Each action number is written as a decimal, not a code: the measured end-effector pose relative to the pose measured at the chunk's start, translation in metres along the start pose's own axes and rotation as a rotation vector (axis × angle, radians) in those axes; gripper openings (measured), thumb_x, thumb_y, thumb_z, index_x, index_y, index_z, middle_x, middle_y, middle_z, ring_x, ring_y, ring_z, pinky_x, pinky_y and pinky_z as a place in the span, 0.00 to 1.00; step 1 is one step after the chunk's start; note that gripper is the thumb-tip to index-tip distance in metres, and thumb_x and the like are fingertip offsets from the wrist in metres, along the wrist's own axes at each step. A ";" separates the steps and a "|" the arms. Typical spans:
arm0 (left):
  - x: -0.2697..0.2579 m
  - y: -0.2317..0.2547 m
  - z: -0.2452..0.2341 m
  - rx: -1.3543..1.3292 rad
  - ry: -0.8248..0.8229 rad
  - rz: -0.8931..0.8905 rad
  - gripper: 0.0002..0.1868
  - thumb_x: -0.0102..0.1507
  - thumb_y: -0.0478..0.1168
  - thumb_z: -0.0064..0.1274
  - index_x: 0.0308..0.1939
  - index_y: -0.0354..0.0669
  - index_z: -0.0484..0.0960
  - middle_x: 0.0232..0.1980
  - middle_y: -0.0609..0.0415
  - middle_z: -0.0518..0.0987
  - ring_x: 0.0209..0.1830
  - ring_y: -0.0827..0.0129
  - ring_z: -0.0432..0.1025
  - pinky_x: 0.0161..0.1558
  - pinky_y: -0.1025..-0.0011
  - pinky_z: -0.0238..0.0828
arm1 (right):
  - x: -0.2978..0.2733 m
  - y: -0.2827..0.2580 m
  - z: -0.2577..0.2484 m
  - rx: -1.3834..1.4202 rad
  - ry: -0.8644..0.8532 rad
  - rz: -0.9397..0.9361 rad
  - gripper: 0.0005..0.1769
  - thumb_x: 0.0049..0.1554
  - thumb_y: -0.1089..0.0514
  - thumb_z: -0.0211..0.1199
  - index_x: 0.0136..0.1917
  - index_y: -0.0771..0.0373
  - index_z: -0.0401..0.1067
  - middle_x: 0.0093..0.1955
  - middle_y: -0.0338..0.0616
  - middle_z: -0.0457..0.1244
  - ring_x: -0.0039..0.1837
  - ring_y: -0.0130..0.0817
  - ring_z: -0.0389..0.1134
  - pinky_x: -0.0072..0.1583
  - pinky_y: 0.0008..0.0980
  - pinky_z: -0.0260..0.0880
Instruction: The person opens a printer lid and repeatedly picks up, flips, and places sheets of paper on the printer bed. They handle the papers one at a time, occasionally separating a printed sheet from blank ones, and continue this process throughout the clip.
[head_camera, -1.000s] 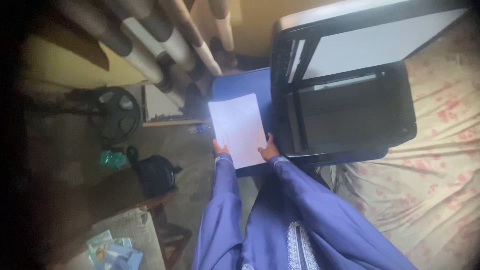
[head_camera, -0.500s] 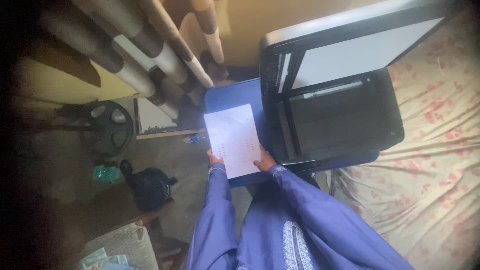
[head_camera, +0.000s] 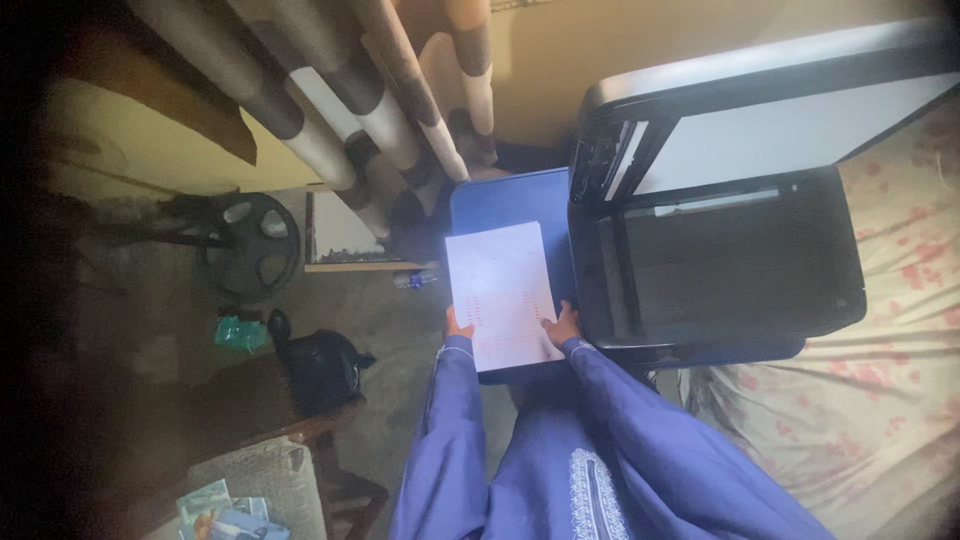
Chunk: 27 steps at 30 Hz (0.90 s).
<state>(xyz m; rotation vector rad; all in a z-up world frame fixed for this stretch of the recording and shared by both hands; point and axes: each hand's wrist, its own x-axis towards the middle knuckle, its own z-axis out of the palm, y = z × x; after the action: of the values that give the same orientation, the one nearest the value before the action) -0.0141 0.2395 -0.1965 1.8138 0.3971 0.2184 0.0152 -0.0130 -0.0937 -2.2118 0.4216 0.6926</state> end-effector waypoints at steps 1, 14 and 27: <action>-0.003 0.003 -0.001 -0.017 -0.022 -0.042 0.48 0.50 0.27 0.62 0.73 0.41 0.58 0.63 0.43 0.72 0.65 0.57 0.70 0.65 0.63 0.68 | 0.000 0.003 0.001 0.002 -0.004 0.017 0.53 0.53 0.46 0.71 0.80 0.61 0.45 0.78 0.66 0.47 0.79 0.60 0.49 0.76 0.48 0.49; -0.005 0.047 0.001 -0.011 -0.010 -0.357 0.33 0.53 0.35 0.64 0.62 0.38 0.71 0.54 0.40 0.82 0.54 0.54 0.79 0.57 0.60 0.75 | 0.017 0.008 0.006 -0.002 0.019 0.127 0.38 0.49 0.46 0.75 0.65 0.67 0.66 0.64 0.59 0.61 0.69 0.53 0.63 0.69 0.46 0.62; 0.025 0.095 -0.041 -0.019 -0.041 -0.109 0.28 0.54 0.34 0.69 0.57 0.33 0.77 0.54 0.43 0.78 0.55 0.56 0.73 0.57 0.61 0.70 | 0.018 -0.021 -0.013 0.270 0.026 -0.434 0.09 0.52 0.62 0.71 0.49 0.61 0.80 0.44 0.48 0.74 0.48 0.34 0.75 0.50 0.34 0.73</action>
<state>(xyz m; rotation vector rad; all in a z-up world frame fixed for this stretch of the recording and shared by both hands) 0.0092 0.2631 -0.0955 1.7691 0.4623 0.1087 0.0444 -0.0102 -0.0850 -1.9633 0.0358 0.3499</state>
